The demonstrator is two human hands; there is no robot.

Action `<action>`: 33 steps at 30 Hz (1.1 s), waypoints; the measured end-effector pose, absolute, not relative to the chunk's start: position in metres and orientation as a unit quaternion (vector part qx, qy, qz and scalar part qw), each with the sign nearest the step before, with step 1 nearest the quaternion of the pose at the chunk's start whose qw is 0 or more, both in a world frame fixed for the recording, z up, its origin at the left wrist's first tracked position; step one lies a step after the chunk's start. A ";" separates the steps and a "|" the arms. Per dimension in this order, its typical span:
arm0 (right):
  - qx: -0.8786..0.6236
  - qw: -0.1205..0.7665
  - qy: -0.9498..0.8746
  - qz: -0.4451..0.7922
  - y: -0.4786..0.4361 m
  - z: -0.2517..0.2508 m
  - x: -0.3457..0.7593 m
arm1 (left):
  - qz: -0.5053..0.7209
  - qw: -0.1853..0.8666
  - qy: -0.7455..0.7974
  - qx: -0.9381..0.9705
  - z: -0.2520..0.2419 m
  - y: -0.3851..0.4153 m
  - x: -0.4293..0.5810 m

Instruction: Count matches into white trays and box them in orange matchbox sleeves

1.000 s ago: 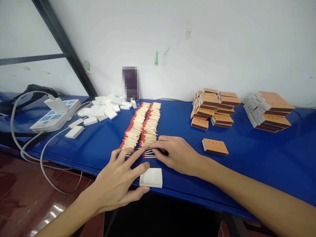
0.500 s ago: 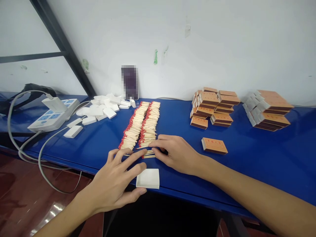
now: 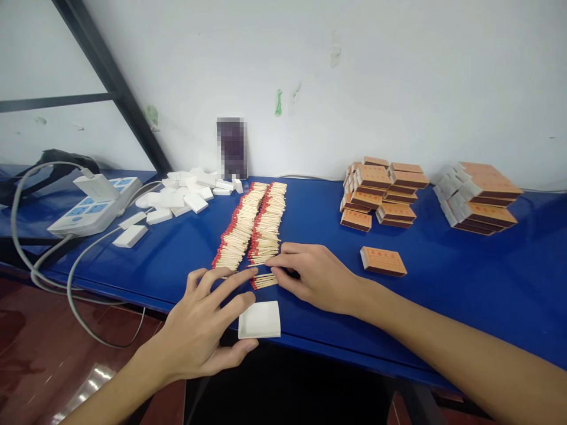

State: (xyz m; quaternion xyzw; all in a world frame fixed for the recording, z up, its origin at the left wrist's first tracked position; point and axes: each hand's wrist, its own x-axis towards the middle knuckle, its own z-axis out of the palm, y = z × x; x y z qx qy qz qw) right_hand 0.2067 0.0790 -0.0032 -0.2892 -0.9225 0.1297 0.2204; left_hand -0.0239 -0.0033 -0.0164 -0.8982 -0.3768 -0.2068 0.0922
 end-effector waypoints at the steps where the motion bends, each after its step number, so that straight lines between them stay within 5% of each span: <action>1: -0.288 0.224 -0.921 0.133 0.079 -0.003 0.207 | -0.210 0.095 -0.382 -0.895 -0.017 -0.003 -0.024; 11: -0.277 0.283 -0.908 0.135 0.080 -0.008 0.208 | -0.168 0.108 -0.410 -0.890 -0.018 -0.003 -0.022; 33: -0.266 0.258 -0.911 0.183 0.077 -0.003 0.208 | -0.181 0.085 -0.396 -0.896 -0.015 -0.002 -0.022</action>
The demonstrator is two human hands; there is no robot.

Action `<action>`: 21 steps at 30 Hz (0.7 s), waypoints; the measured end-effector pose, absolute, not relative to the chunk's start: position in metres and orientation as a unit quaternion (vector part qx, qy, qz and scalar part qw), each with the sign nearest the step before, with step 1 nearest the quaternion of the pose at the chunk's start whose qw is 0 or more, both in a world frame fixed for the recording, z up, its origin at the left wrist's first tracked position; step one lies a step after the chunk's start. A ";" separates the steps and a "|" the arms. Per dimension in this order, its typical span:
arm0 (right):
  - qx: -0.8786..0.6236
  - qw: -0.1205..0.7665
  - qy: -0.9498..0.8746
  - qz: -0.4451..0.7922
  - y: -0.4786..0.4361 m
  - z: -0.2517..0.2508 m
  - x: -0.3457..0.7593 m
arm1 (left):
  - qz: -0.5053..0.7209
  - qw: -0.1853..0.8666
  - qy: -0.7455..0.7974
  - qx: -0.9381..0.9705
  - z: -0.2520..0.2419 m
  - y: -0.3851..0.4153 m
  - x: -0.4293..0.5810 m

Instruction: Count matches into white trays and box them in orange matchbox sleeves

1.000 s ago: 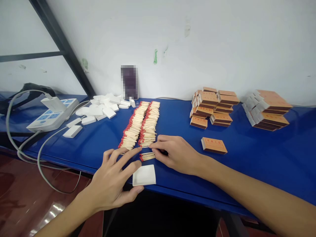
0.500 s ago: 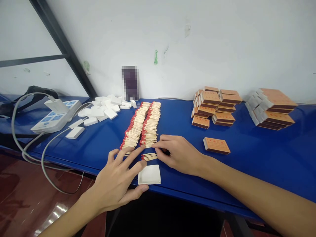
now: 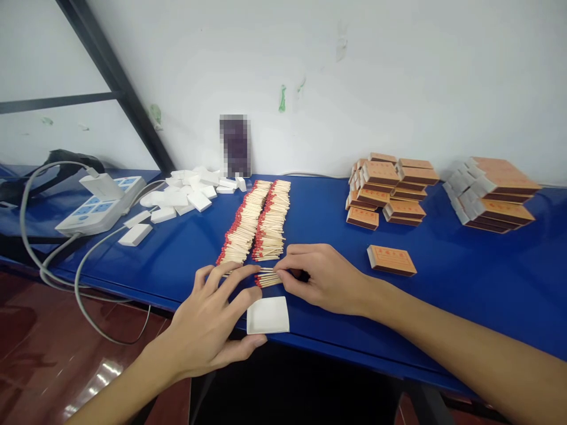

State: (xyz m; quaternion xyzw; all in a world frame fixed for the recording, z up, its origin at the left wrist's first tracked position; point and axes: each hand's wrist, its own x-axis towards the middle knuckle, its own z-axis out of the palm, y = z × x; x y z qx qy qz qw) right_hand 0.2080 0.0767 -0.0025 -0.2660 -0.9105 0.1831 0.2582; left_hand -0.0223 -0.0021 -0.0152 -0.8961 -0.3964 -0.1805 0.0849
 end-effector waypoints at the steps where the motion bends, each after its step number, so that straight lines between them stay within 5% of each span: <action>1: -0.268 0.263 -0.909 0.180 0.077 -0.003 0.208 | -0.181 0.087 -0.399 -0.895 -0.015 -0.002 -0.022; 21: -0.286 0.243 -0.916 0.139 0.079 -0.005 0.208 | -0.156 0.122 -0.432 -0.880 -0.016 -0.001 -0.017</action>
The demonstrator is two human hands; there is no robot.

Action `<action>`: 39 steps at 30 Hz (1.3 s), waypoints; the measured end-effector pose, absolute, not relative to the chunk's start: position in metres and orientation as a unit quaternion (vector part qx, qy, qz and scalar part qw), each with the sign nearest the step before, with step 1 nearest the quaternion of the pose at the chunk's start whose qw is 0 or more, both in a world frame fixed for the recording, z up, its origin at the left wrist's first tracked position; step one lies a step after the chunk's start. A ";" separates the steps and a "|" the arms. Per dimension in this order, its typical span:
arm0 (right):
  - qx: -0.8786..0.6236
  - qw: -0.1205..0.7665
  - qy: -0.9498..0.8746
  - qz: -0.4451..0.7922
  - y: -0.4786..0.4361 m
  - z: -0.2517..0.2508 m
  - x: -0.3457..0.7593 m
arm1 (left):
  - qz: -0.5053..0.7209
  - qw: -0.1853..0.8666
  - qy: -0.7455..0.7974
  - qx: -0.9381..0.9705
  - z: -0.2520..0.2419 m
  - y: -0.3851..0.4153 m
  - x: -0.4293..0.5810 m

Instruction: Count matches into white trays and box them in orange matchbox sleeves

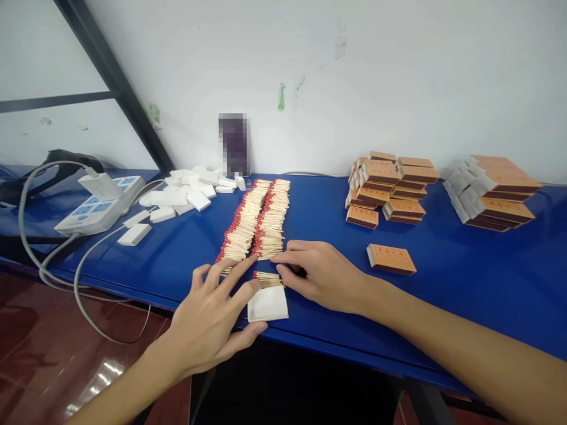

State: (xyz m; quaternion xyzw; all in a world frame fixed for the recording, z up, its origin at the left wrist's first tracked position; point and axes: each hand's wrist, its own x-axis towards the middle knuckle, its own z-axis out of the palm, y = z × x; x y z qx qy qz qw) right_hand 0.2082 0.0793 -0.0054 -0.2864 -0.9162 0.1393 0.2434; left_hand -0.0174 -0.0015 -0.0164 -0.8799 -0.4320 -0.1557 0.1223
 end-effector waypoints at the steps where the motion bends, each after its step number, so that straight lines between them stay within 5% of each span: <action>1: -0.286 0.243 -0.916 0.139 0.079 -0.005 0.208 | -0.154 0.123 -0.432 -0.880 -0.016 -0.002 -0.017; 39: -0.261 0.257 -0.908 0.203 0.078 -0.002 0.209 | -0.179 0.090 -0.408 -0.891 -0.015 -0.002 -0.020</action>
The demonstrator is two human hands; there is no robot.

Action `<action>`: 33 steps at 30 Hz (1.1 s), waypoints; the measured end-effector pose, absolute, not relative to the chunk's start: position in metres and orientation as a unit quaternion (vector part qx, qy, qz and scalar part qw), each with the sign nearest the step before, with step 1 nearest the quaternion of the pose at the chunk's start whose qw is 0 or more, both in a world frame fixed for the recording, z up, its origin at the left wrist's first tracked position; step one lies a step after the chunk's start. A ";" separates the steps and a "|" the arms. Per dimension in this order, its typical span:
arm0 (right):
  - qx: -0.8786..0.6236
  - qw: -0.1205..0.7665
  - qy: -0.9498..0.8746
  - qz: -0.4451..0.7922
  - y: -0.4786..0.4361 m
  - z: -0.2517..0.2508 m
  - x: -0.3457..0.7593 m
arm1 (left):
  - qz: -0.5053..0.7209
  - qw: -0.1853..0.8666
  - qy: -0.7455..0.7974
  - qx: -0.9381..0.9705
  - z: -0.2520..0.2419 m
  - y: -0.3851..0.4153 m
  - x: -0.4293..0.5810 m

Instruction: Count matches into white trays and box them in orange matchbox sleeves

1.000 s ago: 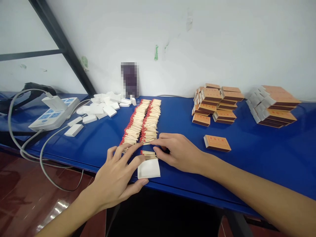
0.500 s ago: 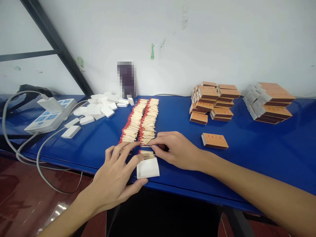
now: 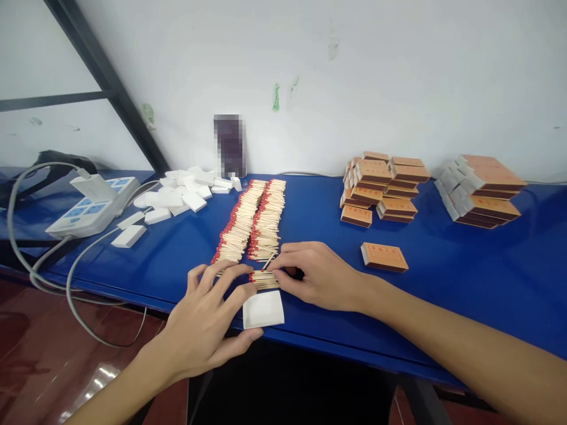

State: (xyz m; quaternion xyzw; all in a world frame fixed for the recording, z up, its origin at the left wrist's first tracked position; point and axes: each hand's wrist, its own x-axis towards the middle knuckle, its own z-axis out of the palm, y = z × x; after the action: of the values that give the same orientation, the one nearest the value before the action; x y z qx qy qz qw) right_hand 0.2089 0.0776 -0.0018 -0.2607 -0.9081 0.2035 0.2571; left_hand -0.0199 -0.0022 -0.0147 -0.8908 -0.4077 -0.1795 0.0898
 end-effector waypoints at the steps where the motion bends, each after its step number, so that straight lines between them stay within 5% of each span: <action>1: -0.263 0.256 -0.908 0.203 0.078 -0.002 0.209 | -0.182 0.092 -0.407 -0.890 -0.015 -0.002 -0.020; 16: -0.279 0.207 -0.919 0.187 0.078 -0.001 0.208 | -0.263 0.080 -0.346 -0.897 -0.019 -0.003 -0.027; 33: -0.318 0.021 -0.918 0.236 0.088 0.036 0.184 | -0.341 0.055 -0.349 -0.871 -0.025 -0.003 -0.027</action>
State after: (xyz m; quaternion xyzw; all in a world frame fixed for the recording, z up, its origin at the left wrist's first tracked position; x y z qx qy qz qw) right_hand 0.1844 0.0877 0.0357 -0.3183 -0.9180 0.2358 0.0210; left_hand -0.0266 -0.0035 -0.0248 -0.8709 -0.3493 -0.3414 0.0547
